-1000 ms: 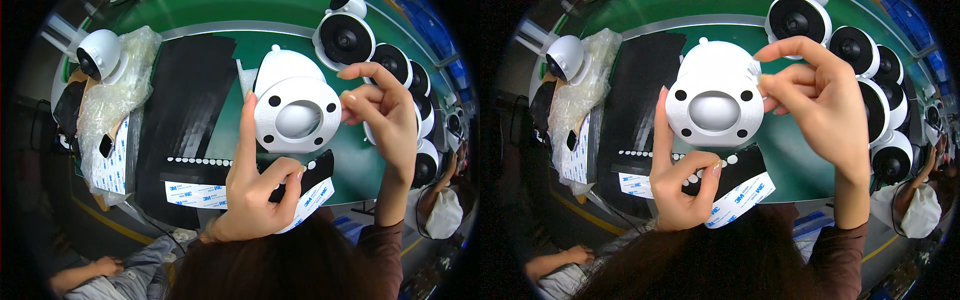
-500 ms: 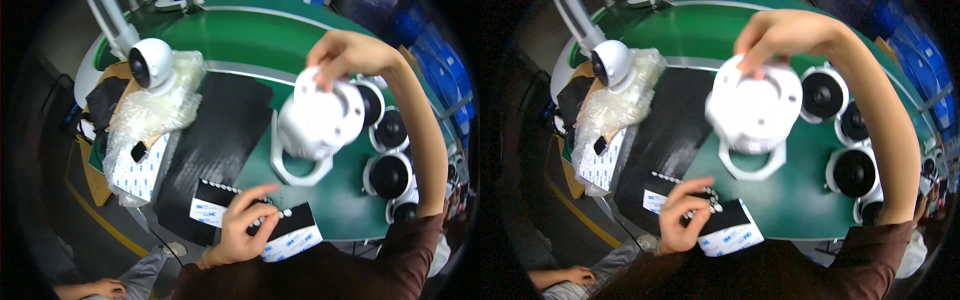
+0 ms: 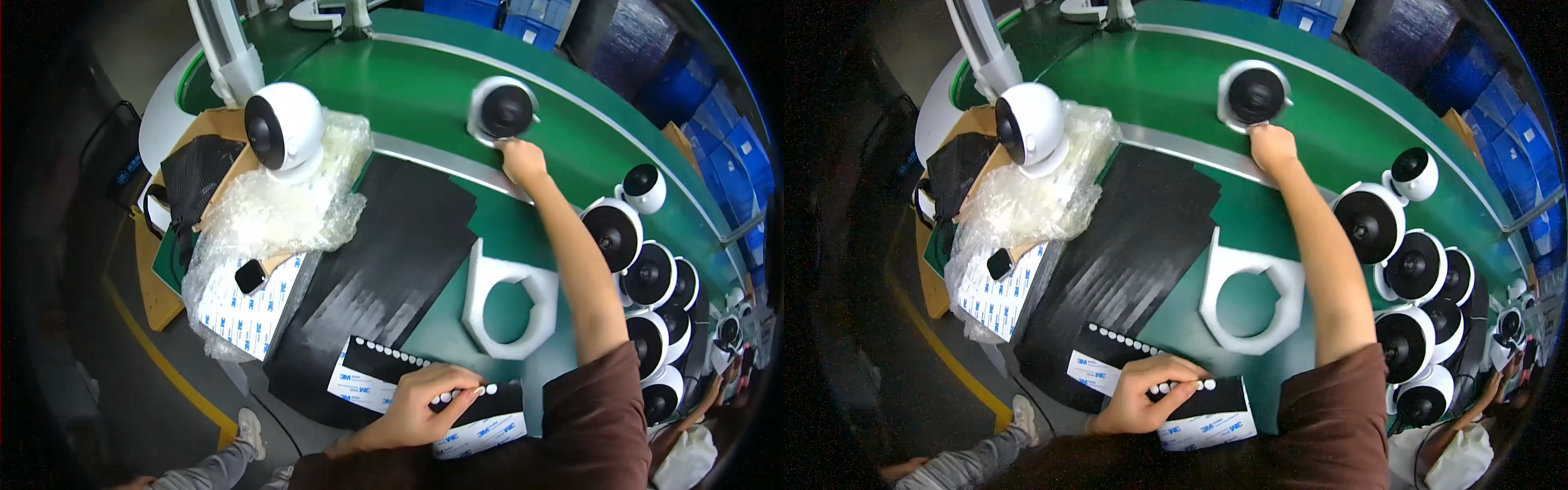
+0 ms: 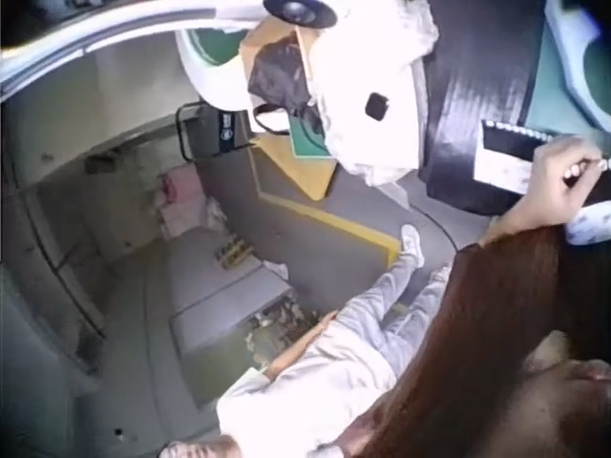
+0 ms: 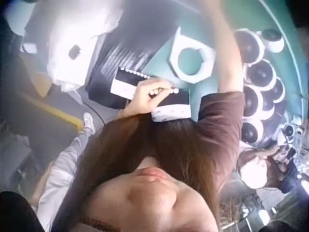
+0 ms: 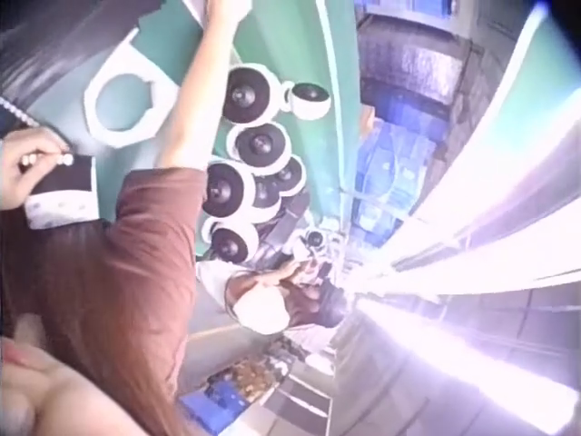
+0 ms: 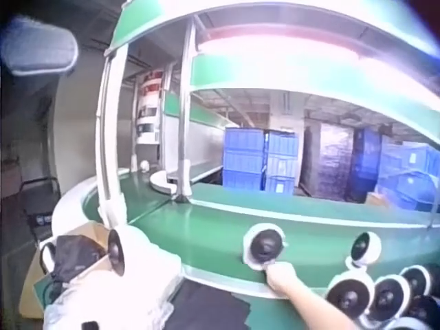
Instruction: Applying adhesive pads to the base of security cameras on an assembly line.
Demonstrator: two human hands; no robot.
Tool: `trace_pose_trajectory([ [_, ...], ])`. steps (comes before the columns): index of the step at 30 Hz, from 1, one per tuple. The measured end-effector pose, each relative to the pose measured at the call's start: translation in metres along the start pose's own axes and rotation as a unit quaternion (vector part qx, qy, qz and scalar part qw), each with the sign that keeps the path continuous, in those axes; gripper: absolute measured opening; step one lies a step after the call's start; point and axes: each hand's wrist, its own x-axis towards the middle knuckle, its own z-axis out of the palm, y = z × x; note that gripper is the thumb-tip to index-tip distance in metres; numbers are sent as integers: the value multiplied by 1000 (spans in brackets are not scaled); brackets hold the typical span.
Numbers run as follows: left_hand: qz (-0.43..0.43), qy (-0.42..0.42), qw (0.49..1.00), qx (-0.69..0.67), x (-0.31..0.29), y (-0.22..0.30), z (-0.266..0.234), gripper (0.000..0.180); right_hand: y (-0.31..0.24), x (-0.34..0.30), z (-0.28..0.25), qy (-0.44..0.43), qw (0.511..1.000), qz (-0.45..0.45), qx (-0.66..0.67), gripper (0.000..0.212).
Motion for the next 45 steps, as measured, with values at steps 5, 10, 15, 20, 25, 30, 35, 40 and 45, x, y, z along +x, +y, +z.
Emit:
trace_pose_trajectory([
  [5, -6, 15, 1000, -7, 1, -3, -2, 8, -4, 0, -9, -74, 997, 26, 23, 45],
  [10, -17, 31, 999, -18, -17, -3, -8, 10, -3, 1, -1, -78, 995, 42, 48, 23],
  [15, 5, 31, 982, -186, -8, -9, -1, 14, 107, 10, 95, -52, 998, -16, 11, 33],
  [20, 45, 128, 980, -142, 3, 2, 12, 15, 22, 48, 8, -109, 980, -132, 100, 23],
  [25, 40, 102, 979, -172, 5, 24, 18, 13, -33, 45, -82, -71, 951, -207, 217, 29],
  [30, 42, 63, 985, -154, 16, 13, 12, 11, -96, -43, -226, -193, 895, -255, 311, 27],
  [35, 52, 159, 982, -88, -2, 27, 7, 13, -132, -125, -294, -371, 846, -371, 95, 46],
  [40, 8, 17, 1000, 18, 11, 59, 25, 30, -80, -195, -293, -250, 913, -303, 110, 20],
  [45, 80, -45, 891, 445, -2, 45, 11, 89, -29, -246, -300, -175, 945, -132, 241, 15],
])
